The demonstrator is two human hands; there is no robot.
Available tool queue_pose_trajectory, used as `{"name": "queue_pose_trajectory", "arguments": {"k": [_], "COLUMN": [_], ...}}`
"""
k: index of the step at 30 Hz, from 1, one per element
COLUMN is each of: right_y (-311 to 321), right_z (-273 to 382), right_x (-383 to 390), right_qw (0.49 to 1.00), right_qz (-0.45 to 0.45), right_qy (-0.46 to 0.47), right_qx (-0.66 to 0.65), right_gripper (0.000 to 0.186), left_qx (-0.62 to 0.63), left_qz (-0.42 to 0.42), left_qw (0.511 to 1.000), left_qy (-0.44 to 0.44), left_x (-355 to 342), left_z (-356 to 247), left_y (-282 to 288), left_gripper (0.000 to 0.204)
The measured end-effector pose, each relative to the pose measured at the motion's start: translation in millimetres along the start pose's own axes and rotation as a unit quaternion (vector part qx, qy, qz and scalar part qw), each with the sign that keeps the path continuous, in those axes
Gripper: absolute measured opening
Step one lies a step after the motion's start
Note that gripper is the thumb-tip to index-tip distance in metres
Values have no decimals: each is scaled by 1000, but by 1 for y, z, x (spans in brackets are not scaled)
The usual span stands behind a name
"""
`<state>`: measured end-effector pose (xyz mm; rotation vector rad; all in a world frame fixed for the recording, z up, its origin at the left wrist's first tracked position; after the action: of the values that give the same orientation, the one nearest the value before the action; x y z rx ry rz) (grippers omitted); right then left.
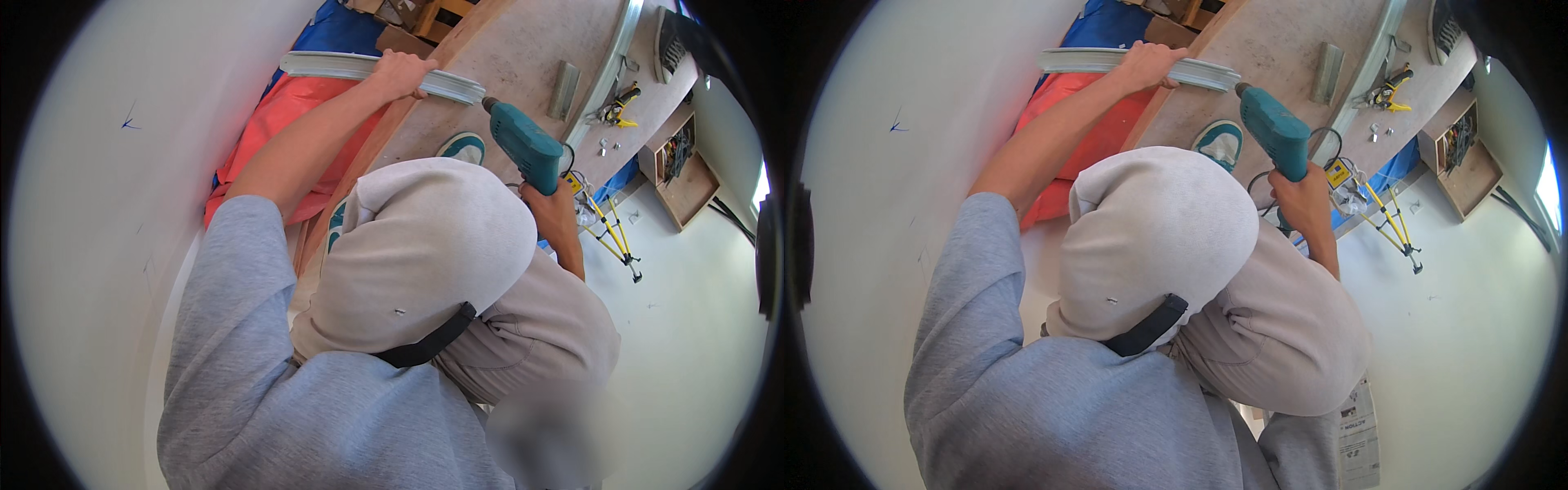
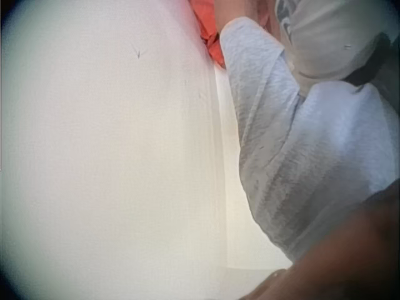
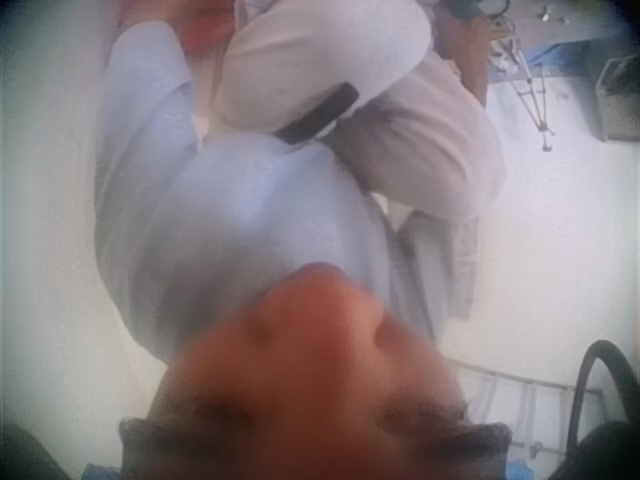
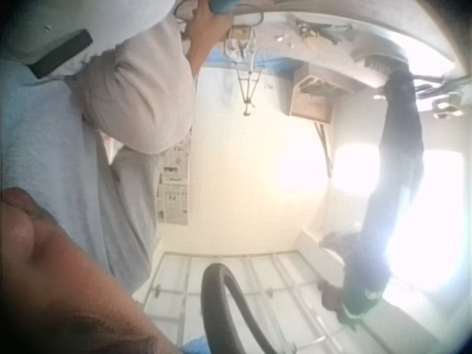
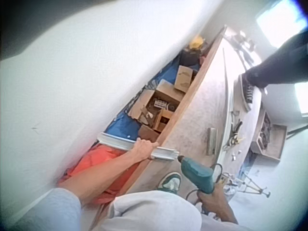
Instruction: The person installs metal ceiling tracks by positioning them against the ceiling, drilling pilot holes, and securing them with screws. They use pliers to adjust the track and a drill to fasten it in place.
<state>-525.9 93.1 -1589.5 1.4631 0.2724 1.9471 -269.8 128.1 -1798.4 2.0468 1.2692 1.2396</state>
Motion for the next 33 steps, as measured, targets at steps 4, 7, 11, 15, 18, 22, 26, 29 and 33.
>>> {"name": "queue_pose_trajectory", "arguments": {"k": [4, 7, 11, 15, 18, 22, 26, 29, 33], "right_y": [0, 3, 4, 4, 5, 6, 7, 8, 9], "right_z": [3, 6, 11, 12, 13, 16, 19, 23, 24], "right_x": [-3, -3, -2, -3, -4, -5, -7, -7, -8], "right_qw": [1000, 1000, 999, 998, 998, 997, 996, 994, 995], "right_qz": [11, 0, -1, 8, 10, 8, 8, 4, -6], "right_qy": [-15, -23, -27, -46, -45, -32, -32, -18, -10], "right_qx": [-11, 5, 24, 42, 48, 67, 78, 104, 98], "right_gripper": [24, 24, 24, 25, 26, 27, 28, 28, 29], "left_qx": [-2, 3, -5, -5, -2, 0, -12, -8, -13], "left_qz": [-3, -4, -14, 3, 8, 11, 2, 18, 24], "left_qw": [1000, 1000, 1000, 1000, 1000, 1000, 1000, 1000, 999], "left_qy": [-1, 2, -2, 11, 13, 12, 5, 10, 16], "left_x": [0, 0, -1, -3, -4, -4, -4, -4, -4], "left_z": [0, 1, 0, 2, 2, 2, 2, 1, -1], "left_y": [-1, -2, -3, -6, -7, -8, -7, -9, -6], "left_gripper": [55, 56, 59, 59, 59, 59, 60, 60, 60]}}
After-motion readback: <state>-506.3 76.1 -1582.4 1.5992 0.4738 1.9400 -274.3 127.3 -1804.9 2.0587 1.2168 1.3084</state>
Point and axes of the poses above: each hand's wrist, its own x-axis away from the middle knuckle, its own y-axis out of the back of the hand, z = x × y, the point moved 9 cm from there along -x, towards the middle knuckle
